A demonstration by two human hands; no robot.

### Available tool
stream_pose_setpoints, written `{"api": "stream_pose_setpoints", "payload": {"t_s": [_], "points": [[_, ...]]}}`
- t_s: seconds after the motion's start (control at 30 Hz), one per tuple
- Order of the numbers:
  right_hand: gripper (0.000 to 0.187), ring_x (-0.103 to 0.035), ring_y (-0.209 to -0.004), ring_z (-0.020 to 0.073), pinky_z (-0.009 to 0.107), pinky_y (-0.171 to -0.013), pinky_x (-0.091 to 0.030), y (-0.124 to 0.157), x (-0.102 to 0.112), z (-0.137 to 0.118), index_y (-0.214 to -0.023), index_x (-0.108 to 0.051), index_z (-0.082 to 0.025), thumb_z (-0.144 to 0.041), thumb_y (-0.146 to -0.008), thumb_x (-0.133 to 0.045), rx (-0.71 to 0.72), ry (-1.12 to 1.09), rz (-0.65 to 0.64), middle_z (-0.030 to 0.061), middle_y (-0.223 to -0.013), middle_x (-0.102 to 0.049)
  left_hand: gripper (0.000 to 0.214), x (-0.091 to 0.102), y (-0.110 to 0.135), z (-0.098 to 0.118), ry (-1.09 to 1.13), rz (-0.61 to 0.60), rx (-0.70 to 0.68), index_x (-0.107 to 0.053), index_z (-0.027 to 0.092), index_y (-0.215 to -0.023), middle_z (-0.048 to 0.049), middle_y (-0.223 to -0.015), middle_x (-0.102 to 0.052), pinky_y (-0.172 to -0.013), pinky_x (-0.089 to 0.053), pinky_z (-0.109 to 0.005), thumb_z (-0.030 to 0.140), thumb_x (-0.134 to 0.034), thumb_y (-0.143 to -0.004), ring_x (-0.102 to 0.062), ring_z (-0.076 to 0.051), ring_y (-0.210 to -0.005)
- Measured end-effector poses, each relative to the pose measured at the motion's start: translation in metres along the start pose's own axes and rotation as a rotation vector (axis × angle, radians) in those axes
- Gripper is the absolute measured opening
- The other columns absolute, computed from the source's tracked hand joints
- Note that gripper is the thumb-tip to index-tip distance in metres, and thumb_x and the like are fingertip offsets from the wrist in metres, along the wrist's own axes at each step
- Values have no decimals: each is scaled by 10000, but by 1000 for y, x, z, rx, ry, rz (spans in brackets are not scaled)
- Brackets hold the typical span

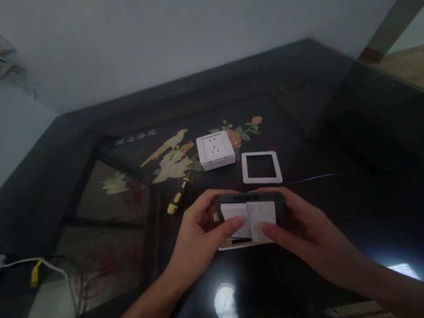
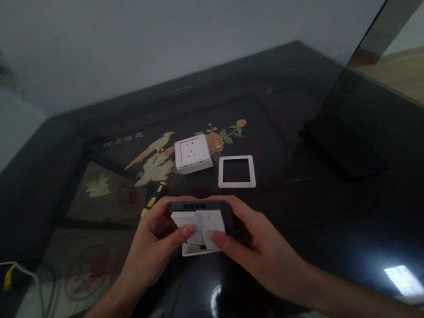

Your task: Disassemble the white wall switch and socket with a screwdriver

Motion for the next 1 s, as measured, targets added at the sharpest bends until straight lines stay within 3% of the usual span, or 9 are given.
{"api": "stream_pose_setpoints", "payload": {"t_s": [0.13,0.3,0.43,0.5,0.57,0.67,0.77,1.0], "points": [[292,-676,-1010,149,298,-850,-597,0,-2,3,-1193,-554,-335,-261,-913,-591,-4,-9,-9,-18,-1159,-685,250,-1,2,1,-61,30,-35,-692,230,-998,13,-934,-713,-733,-552,-173,158,-763,-770,-666,-126,-860],[512,-615,-1144,161,316,-863,-596,-4,4,7,-1355,-411,-431,-277,-909,-609,57,-40,10,-10,-1316,-579,249,13,0,15,-133,133,-109,-664,257,-1037,17,-979,-706,-724,-554,-175,198,-732,-804,-672,-130,-862],[410,-528,-1254,213,430,-975,-536,-10,21,9,-1283,-513,-361,-297,-893,-621,139,261,69,40,-1360,-514,452,69,-13,32,-133,356,-185,-547,314,-1239,5,-948,-687,-577,-548,-194,279,-699,-816,-663,-152,-757],[443,-451,-1328,261,524,-1084,-418,-13,20,13,-1264,-554,-313,-329,-841,-684,115,479,-23,71,-1431,-456,548,109,-21,33,-191,482,-173,-464,335,-1332,7,-883,-669,-540,-541,-220,316,-661,-820,-639,-159,-687],[624,-330,-1410,304,570,-1139,-311,-14,14,22,-1327,-522,-285,-366,-758,-765,56,636,-157,96,-1525,-356,469,151,-25,29,-303,616,-114,-500,294,-1304,1,-844,-636,-513,-516,-219,323,-585,-844,-605,-153,-651],[805,-247,-1450,313,555,-1151,-288,-14,4,33,-1410,-446,-263,-331,-695,-811,-11,747,-308,112,-1586,-257,478,195,-27,19,-340,676,-70,-508,236,-1279,-1,-807,-595,-527,-513,-225,284,-583,-809,-587,-148,-647],[753,-280,-1437,297,537,-1146,-306,-15,-5,39,-1413,-448,-259,-221,-726,-754,-1,810,-347,114,-1565,-298,549,215,-25,10,-378,678,-54,-485,230,-1292,-9,-862,-611,-565,-530,-244,273,-629,-764,-612,-150,-677],[772,-312,-1401,319,505,-1131,-334,-30,-39,38,-1425,-447,-164,-208,-711,-736,102,918,-468,182,-1508,-352,551,229,-30,-1,-548,686,-147,-505,191,-1249,-49,-984,-639,-745,-552,-319,320,-691,-746,-650,-202,-870]]}}
Point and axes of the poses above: each hand's wrist, its own y-axis away from the middle knuckle, its own x-axis out of the back of the hand, z = x × y, the point moved 5 cm from there along -y, towards the middle knuckle
